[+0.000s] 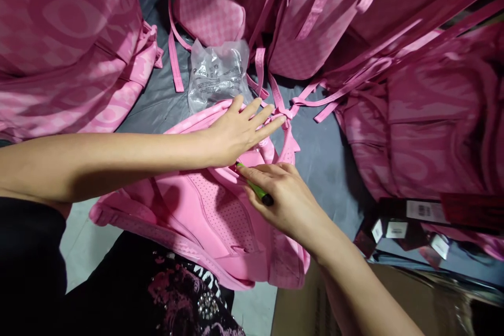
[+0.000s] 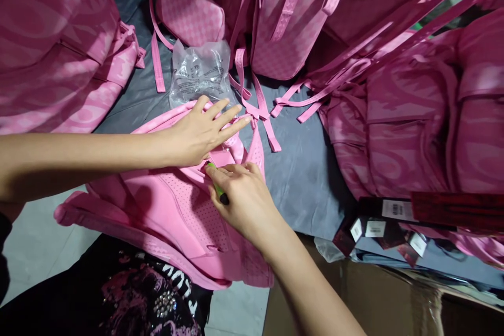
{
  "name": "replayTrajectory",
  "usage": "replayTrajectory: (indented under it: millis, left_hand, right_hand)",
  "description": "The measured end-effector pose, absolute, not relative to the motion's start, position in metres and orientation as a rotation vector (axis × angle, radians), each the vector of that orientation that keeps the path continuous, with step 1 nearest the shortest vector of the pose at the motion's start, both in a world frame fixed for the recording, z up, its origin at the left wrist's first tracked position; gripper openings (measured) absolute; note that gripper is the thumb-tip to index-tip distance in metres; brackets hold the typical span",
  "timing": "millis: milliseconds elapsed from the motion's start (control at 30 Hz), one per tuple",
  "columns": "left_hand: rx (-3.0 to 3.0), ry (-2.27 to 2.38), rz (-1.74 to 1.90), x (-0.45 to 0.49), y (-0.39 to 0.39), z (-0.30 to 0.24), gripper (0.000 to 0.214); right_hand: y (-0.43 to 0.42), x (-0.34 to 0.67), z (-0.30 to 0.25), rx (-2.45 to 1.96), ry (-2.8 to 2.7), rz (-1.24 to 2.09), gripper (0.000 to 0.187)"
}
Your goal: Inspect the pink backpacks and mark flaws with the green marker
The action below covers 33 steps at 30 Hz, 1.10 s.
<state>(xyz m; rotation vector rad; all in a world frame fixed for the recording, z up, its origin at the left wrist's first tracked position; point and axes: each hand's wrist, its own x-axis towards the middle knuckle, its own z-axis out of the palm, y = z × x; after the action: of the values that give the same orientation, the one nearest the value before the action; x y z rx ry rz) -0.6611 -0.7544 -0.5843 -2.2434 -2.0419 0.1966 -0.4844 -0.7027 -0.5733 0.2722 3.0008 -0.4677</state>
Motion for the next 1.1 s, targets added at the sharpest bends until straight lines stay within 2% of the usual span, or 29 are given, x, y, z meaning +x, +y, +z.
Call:
replayTrajectory:
  millis: [367, 633, 1100]
  left_hand:
    - [-2.279, -2.094, 0.094, -0.6619, -0.7516, -0.5840, 0.077]
    - [-2.300, -2.088, 0.113, -0.6618, -0.7508, -0.5810, 0.074]
    - [-2.237, -1.999, 0.103, -0.6641, -0.7536, -0.5873, 0.075]
  right_hand:
    - [-0.7030, -0.4910, -0.5705, 0.280, 2.996, -0.433, 0.029]
    - [-0.6994, -0.4898, -0.5701, 0.283, 2.969, -0.520, 0.030]
    - [-0.7054, -0.4887, -0.5688, 0.361, 2.958, -0.454, 0.029]
